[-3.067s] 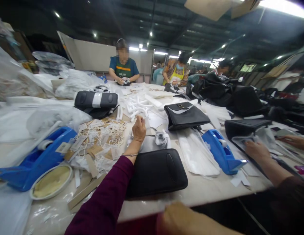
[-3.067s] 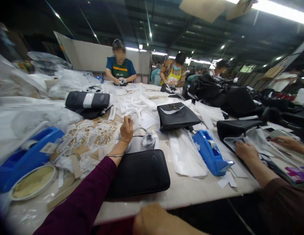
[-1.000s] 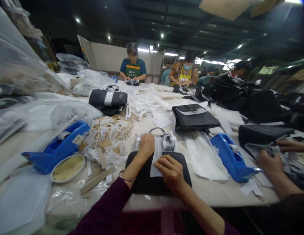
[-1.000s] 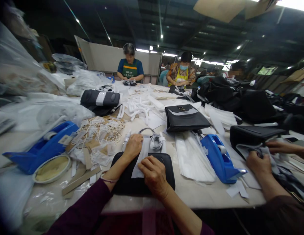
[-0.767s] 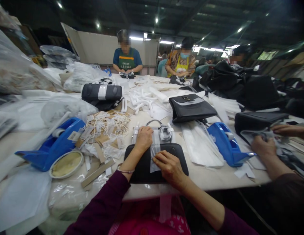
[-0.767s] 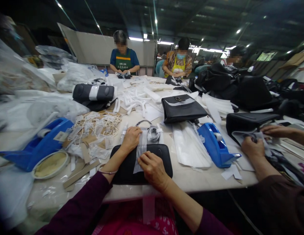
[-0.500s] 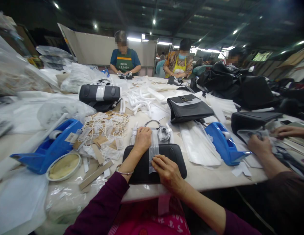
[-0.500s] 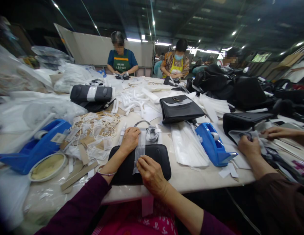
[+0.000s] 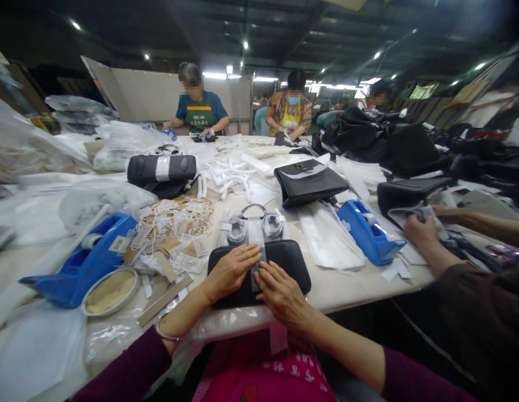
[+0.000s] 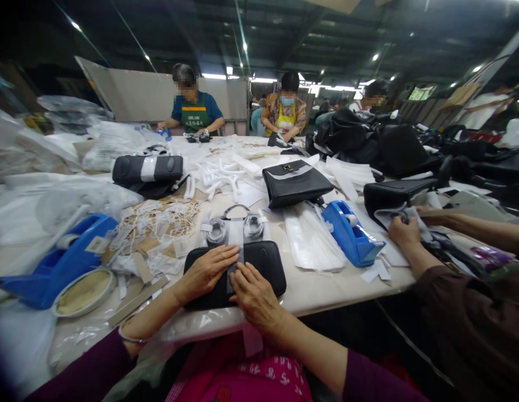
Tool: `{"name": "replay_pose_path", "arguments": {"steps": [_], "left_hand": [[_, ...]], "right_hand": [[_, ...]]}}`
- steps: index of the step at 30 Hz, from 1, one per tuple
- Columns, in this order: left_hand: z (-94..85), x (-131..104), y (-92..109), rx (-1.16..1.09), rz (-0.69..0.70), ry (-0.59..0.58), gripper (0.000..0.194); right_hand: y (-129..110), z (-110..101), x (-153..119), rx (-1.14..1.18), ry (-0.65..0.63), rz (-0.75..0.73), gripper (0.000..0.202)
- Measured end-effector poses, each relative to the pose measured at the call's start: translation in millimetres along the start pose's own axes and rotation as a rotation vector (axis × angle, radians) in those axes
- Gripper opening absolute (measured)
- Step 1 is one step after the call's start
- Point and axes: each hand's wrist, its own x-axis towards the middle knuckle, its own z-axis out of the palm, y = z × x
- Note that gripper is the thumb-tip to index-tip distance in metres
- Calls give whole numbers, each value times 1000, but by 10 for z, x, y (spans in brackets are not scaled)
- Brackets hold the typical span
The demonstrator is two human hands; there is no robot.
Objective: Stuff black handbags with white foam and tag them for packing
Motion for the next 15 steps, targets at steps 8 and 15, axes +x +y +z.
{"name": "replay_pose_path", "arguments": {"steps": [8,15], "left_hand": [[28,-81,17,54,36,-28,41],[82,-113,-20,39,65,-8,39]], "right_hand": [[-64,-302,-714,106,-30,0,53],[-204,-23,-1052,-45,89,7,42]]}}
